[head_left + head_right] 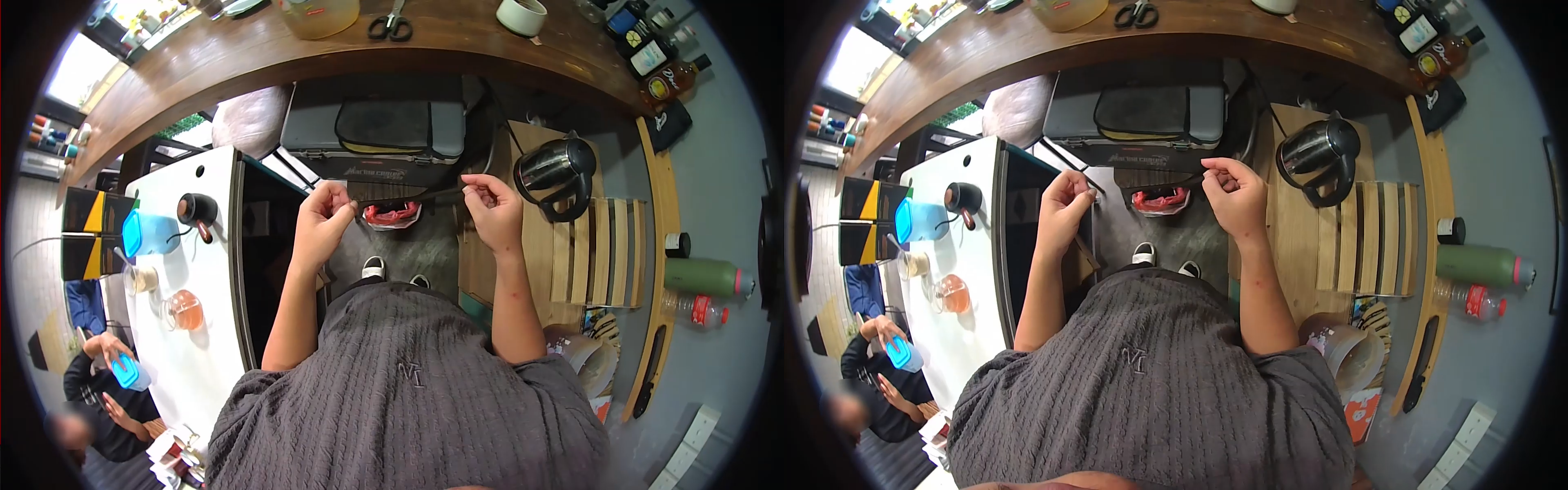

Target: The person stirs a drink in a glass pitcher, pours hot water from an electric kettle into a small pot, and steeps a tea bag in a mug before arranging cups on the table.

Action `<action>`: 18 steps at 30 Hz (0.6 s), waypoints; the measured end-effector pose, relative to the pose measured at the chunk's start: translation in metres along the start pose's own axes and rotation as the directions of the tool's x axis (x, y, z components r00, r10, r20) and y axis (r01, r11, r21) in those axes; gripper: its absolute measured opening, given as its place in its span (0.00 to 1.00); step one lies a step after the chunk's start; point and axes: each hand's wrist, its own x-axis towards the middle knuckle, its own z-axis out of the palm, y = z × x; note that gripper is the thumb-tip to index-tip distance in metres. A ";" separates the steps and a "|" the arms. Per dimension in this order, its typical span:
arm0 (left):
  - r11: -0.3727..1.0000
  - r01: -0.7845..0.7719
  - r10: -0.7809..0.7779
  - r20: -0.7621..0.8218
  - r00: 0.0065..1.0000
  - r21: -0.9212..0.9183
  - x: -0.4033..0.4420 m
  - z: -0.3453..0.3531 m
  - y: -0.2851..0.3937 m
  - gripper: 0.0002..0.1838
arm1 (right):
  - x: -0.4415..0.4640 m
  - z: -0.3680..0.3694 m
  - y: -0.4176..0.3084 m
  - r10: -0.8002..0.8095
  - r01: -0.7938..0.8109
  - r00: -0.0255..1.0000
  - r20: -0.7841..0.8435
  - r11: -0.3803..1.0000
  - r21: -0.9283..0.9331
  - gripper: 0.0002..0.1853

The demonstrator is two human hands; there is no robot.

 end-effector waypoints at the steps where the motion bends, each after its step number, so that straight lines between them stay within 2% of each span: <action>1: 1.000 0.003 -0.002 -0.010 1.000 0.002 -0.003 -0.001 0.000 0.07 | 0.000 0.001 0.001 0.000 0.000 1.000 0.010 1.000 0.003 0.10; 7: 0.999 0.041 -0.042 -0.052 0.998 -0.029 -0.015 0.006 0.005 0.07 | -0.004 -0.010 -0.001 -0.018 0.017 1.000 -0.010 0.998 -0.059 0.10; 13: 0.997 0.020 -0.023 -0.039 0.999 -0.070 -0.013 0.033 0.004 0.15 | -0.017 -0.043 0.005 0.046 -0.050 0.983 -0.176 0.999 -0.018 0.09; 16: 0.998 0.050 -0.050 0.002 0.999 -0.037 -0.009 0.052 0.006 0.14 | -0.023 -0.070 0.022 0.027 -0.029 0.968 -0.249 1.000 -0.004 0.11; 18: 0.998 0.054 -0.053 0.046 0.998 -0.032 -0.007 0.064 0.007 0.11 | -0.026 -0.090 0.028 0.102 -0.090 0.945 -0.309 0.994 0.054 0.14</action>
